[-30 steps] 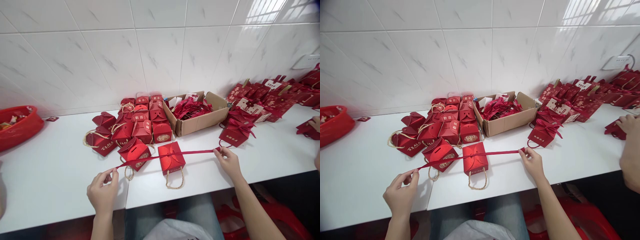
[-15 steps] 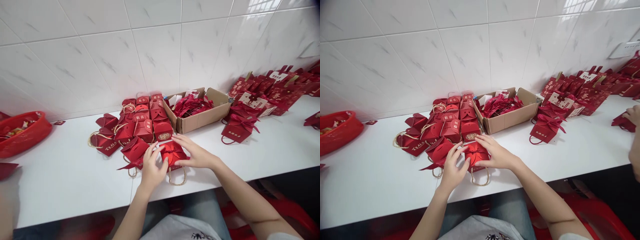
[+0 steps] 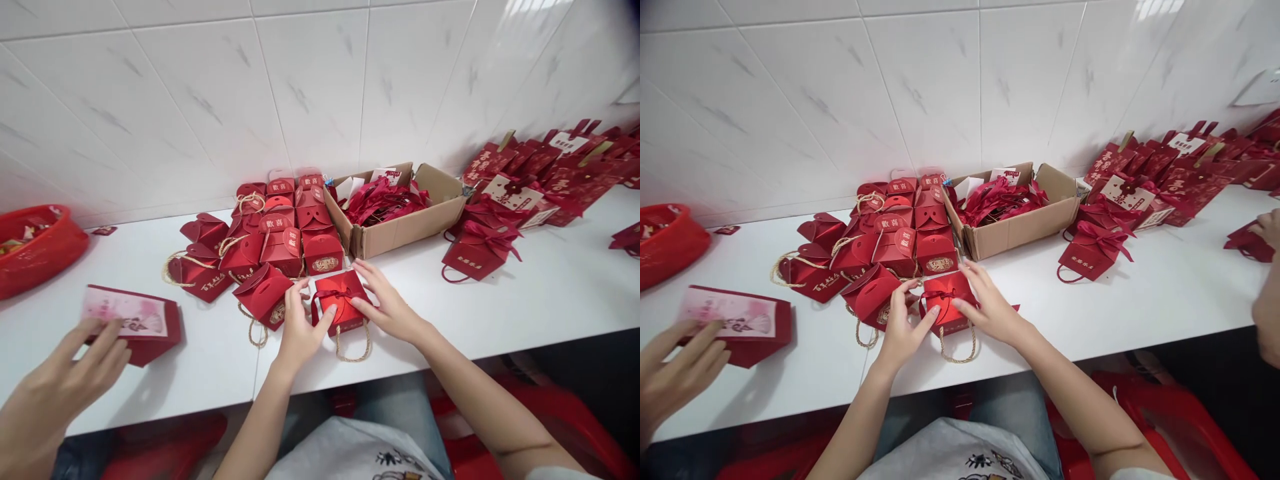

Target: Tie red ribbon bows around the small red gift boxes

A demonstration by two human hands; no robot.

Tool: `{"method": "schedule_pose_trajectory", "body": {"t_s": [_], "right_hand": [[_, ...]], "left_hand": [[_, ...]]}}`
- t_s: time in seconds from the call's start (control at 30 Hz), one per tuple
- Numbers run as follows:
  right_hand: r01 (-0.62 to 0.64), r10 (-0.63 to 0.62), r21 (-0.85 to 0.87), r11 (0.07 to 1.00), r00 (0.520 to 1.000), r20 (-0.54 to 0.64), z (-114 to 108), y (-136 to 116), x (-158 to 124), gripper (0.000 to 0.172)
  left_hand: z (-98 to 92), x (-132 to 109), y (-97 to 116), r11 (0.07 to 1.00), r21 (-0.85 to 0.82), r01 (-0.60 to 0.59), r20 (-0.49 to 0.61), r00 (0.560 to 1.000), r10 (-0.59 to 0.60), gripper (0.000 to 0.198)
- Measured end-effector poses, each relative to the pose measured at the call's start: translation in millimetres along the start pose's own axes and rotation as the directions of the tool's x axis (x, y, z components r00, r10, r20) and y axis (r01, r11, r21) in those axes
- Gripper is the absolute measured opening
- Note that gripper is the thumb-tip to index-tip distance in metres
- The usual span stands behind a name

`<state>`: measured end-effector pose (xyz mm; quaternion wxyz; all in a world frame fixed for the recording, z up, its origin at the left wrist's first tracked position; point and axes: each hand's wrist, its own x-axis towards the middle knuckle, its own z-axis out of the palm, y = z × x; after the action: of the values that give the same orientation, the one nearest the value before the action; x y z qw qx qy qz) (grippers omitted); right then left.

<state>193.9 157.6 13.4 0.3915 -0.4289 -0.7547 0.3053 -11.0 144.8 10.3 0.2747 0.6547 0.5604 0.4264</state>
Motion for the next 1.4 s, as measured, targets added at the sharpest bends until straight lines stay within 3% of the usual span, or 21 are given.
{"method": "schedule_pose_trajectory", "body": {"t_s": [0.1, 0.17, 0.23, 0.47, 0.67, 0.87, 1.07, 1.17, 1.27, 1.4], "right_hand": [[-0.223, 0.237, 0.174, 0.959, 0.969, -0.063, -3.9, 9.1, -2.8, 0.054], [-0.296, 0.307, 0.255, 0.921, 0.952, -0.003, -6.4, 12.4, -1.4, 0.048], [-0.345, 0.336, 0.284, 0.894, 0.938, 0.082, -8.3, 12.9, 1.1, 0.041], [-0.400, 0.317, 0.222, 0.889, 0.888, 0.332, -19.8, 4.0, 5.5, 0.043], [-0.364, 0.270, 0.224, 0.904, 0.893, 0.361, -27.6, 8.0, 6.7, 0.041], [-0.315, 0.231, 0.219, 0.924, 0.913, 0.337, -28.3, 11.4, 6.1, 0.040], [-0.449, 0.327, 0.331, 0.830, 0.873, 0.363, -24.3, 17.5, 5.3, 0.040], [-0.493, 0.356, 0.284, 0.822, 0.835, 0.420, -28.7, 21.8, 3.5, 0.048], [-0.522, 0.376, 0.252, 0.815, 0.808, 0.454, -37.1, 23.1, -0.9, 0.058], [-0.520, 0.363, 0.412, 0.748, 0.840, 0.403, -45.9, 21.6, -8.0, 0.043]], "left_hand": [[-0.1, 3.6, -0.1, 0.979, -0.114, 0.167, 0.068, 0.985, -0.160, 0.039], [0.2, 7.8, 1.8, 0.948, -0.205, 0.245, 0.151, 0.965, -0.216, 0.029], [0.8, 12.3, 4.3, 0.934, -0.236, 0.268, 0.182, 0.956, -0.228, 0.036], [-3.9, 17.5, 10.5, 0.943, -0.235, 0.236, 0.222, 0.958, -0.184, 0.039], [-10.0, 17.8, 6.7, 0.973, -0.175, 0.153, 0.224, 0.968, -0.112, 0.031], [-9.2, 16.1, -0.2, 0.954, -0.215, 0.211, 0.216, 0.962, -0.164, 0.031], [-10.4, 14.5, -4.7, 0.892, -0.313, 0.326, 0.298, 0.926, -0.233, 0.037], [-13.8, 15.1, -7.8, 0.854, -0.334, 0.399, 0.345, 0.895, -0.283, 0.037], [-16.6, 17.6, -7.8, 0.883, -0.296, 0.364, 0.319, 0.909, -0.267, 0.036], [-15.2, 20.5, -5.0, 0.944, -0.214, 0.250, 0.254, 0.948, -0.194, 0.037]]}}
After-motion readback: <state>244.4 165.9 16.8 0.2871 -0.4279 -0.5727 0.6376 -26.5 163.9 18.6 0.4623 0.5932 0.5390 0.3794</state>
